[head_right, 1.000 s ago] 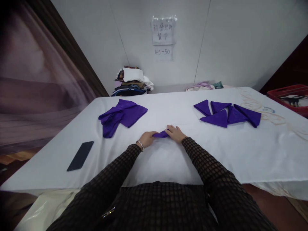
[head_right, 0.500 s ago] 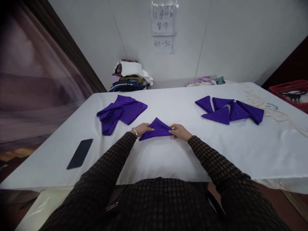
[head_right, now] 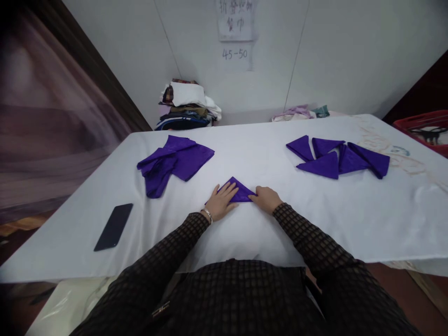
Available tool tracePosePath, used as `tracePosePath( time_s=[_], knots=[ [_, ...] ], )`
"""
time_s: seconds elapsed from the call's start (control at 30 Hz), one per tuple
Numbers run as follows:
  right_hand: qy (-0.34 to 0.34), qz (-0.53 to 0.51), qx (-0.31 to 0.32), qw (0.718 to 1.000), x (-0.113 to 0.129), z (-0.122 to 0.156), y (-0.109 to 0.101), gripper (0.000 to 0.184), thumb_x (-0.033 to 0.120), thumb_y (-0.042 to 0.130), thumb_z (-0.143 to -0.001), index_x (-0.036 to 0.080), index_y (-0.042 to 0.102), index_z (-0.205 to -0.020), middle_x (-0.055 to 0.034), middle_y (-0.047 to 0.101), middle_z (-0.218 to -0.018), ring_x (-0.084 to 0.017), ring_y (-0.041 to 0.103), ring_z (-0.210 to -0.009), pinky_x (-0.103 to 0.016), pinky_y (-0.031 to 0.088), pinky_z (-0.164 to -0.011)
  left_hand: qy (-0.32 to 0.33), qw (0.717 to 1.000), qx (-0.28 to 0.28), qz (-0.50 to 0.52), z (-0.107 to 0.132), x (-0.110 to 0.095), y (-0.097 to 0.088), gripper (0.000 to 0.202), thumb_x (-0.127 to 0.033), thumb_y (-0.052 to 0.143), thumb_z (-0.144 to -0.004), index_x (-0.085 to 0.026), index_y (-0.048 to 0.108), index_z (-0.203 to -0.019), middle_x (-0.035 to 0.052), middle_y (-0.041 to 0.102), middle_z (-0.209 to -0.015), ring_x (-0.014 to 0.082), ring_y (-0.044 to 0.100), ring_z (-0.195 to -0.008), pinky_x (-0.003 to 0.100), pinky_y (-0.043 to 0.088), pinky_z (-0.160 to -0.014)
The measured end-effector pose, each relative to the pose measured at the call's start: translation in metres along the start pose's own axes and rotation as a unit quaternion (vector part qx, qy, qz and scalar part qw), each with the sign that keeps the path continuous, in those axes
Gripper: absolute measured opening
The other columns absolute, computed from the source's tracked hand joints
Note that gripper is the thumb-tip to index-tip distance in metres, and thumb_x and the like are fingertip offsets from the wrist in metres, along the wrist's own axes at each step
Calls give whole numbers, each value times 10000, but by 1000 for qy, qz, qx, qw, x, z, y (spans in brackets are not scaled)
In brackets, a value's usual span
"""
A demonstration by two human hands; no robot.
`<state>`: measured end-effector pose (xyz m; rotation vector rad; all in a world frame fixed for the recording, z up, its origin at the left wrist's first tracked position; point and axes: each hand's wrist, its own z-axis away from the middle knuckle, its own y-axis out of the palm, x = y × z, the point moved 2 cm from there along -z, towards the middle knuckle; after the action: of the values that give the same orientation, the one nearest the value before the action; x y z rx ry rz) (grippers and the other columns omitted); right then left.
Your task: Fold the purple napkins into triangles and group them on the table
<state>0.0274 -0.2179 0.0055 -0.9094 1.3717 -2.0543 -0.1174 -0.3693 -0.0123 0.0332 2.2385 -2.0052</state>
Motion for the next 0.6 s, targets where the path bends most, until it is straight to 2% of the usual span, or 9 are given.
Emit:
tracePosePath(
  time_s=[0.1, 0.17, 0.23, 0.3, 0.37, 0.43, 0.5, 0.6],
  knots=[
    [9, 26, 10, 1000, -7, 10, -7, 502, 595, 423, -849, 140, 628, -912, -139, 675, -847, -254, 631, -814, -310, 413, -651, 11, 999, 37, 4, 1, 1, 7, 652, -602, 313, -882, -243, 287, -1427, 53, 307, -1494, 248, 202, -1389, 533, 180, -1103],
    [-8, 42, -33, 999, -6, 18, -14, 518, 568, 397, -873, 112, 634, -943, -170, 672, -837, -284, 632, -827, -364, 434, -696, 7, 999, 38, 4, 1, 2, 9, 662, -615, 294, -880, -246, 281, -1430, 55, 295, -1500, 251, 192, -1392, 538, 170, -1104],
    [-44, 47, -95, 993, 6, 25, -20, 523, 530, 350, -905, 109, 604, -1084, -191, 660, -979, -299, 604, -965, -415, 432, -804, 7, 999, 38, 5, 1, 2, 9, 655, -607, 293, -884, -248, 277, -1433, 58, 287, -1503, 251, 185, -1393, 539, 154, -1107],
    [-124, 25, -144, 981, 32, 27, -19, 561, 530, 333, -911, 138, 487, -1282, -173, 552, -1260, -280, 473, -1198, -432, 366, -962, 7, 999, 44, 2, 1, 1, 9, 633, -575, 321, -890, -258, 270, -1435, 56, 277, -1507, 252, 172, -1396, 540, 138, -1110],
    [-235, -15, -166, 958, 65, 23, -11, 666, 566, 361, -889, 133, 358, -1395, -138, 359, -1454, -260, 275, -1352, -436, 248, -1079, 8, 998, 56, -13, 0, 0, 9, 609, -505, 371, -893, -264, 258, -1440, 57, 266, -1511, 261, 142, -1403, 543, 110, -1114],
    [-285, -41, -153, 945, 91, 14, 4, 749, 591, 368, -875, 74, 318, -1414, -158, 264, -1498, -278, 172, -1392, -462, 167, -1114, 2, 997, 65, -32, -1, 0, 10, 613, -436, 405, -887, -243, 247, -1447, 71, 240, -1520, 277, 105, -1408, 540, 73, -1119],
    [-270, -47, -131, 953, 103, 1, 20, 784, 608, 337, -877, 38, 307, -1415, -179, 245, -1500, -293, 154, -1395, -478, 138, -1119, -9, 997, 69, -39, -2, 0, 10, 619, -411, 402, -886, -221, 239, -1452, 82, 212, -1528, 285, 95, -1409, 532, 58, -1122],
    [-238, -40, -111, 964, 92, -9, 35, 814, 631, 301, -875, 34, 277, -1428, -179, 232, -1503, -290, 162, -1394, -471, 137, -1120, -4, 996, 81, -24, -2, 1, 10, 622, -428, 379, -891, -233, 213, -1458, 73, 217, -1527, 275, 134, -1403, 540, 85, -1118]
  ],
)
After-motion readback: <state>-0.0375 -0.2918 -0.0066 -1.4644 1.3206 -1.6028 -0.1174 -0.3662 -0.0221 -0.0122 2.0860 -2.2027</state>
